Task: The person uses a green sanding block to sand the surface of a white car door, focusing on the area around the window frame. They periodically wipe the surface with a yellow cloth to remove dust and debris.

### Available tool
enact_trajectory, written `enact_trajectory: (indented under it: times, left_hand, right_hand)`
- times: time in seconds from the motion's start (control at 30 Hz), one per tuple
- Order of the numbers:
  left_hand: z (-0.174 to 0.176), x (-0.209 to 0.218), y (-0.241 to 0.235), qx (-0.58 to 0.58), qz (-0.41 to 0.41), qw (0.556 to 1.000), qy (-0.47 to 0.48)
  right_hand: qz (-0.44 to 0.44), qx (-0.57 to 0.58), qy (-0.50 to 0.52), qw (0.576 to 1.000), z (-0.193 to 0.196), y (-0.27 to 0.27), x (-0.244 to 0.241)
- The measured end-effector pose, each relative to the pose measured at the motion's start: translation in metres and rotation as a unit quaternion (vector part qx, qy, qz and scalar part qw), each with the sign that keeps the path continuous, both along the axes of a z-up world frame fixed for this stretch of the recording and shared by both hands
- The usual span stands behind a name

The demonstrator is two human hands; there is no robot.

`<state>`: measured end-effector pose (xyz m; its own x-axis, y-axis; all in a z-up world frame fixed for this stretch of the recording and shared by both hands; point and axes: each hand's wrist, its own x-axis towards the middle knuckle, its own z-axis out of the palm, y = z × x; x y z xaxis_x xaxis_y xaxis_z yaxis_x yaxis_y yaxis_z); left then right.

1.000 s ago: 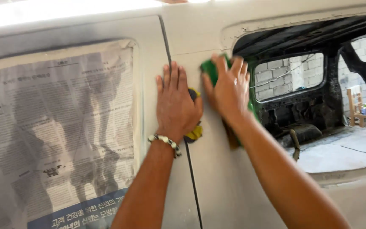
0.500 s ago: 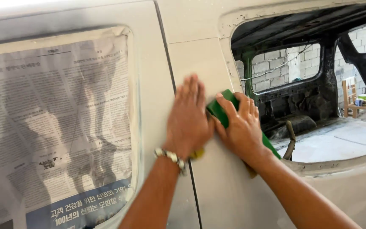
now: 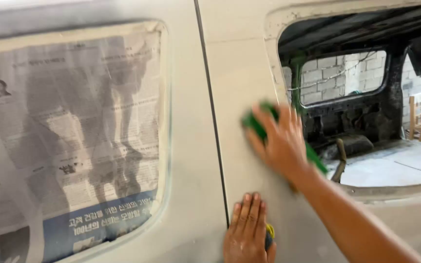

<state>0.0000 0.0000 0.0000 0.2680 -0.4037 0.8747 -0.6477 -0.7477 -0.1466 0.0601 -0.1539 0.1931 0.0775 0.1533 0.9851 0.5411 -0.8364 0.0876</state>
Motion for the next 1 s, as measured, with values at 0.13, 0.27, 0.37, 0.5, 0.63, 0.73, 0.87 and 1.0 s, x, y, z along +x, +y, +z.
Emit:
enact_trajectory:
  times: [0.13, 0.27, 0.37, 0.5, 0.63, 0.73, 0.87, 1.0]
  left_hand:
    - [-0.004, -0.015, 0.003, -0.013, -0.022, 1.0, 0.006]
    - [-0.004, -0.012, -0.001, -0.019, -0.038, 0.999, 0.012]
    - [-0.008, -0.01, 0.001, -0.023, -0.016, 1.0, -0.006]
    - [-0.009, -0.009, 0.002, -0.028, -0.042, 0.999, -0.007]
    - [-0.018, -0.011, 0.007, -0.062, -0.07, 0.995, -0.024]
    - [-0.034, 0.003, 0.003, -0.078, -0.07, 0.994, -0.044]
    - [-0.023, -0.007, 0.004, -0.081, -0.079, 0.993, -0.038]
    - [-0.032, -0.017, 0.008, -0.153, -0.121, 0.978, -0.076]
  right_hand:
    - [-0.013, 0.067, 0.027, 0.997, 0.09, 0.02, 0.01]
    - [-0.025, 0.056, 0.027, 0.998, 0.043, 0.041, -0.006]
    - [-0.009, -0.006, -0.007, 1.0, 0.063, 0.047, 0.004]
    - [0.008, 0.033, 0.004, 0.999, 0.117, 0.049, 0.022]
    - [0.002, -0.033, 0.004, 0.999, 0.032, 0.055, -0.019]
    - [0.014, -0.052, -0.004, 0.999, 0.026, 0.046, -0.011]
    - [0.004, 0.038, 0.042, 0.998, 0.087, 0.046, 0.009]
    - [0.004, -0.008, 0.009, 1.0, -0.001, 0.053, -0.031]
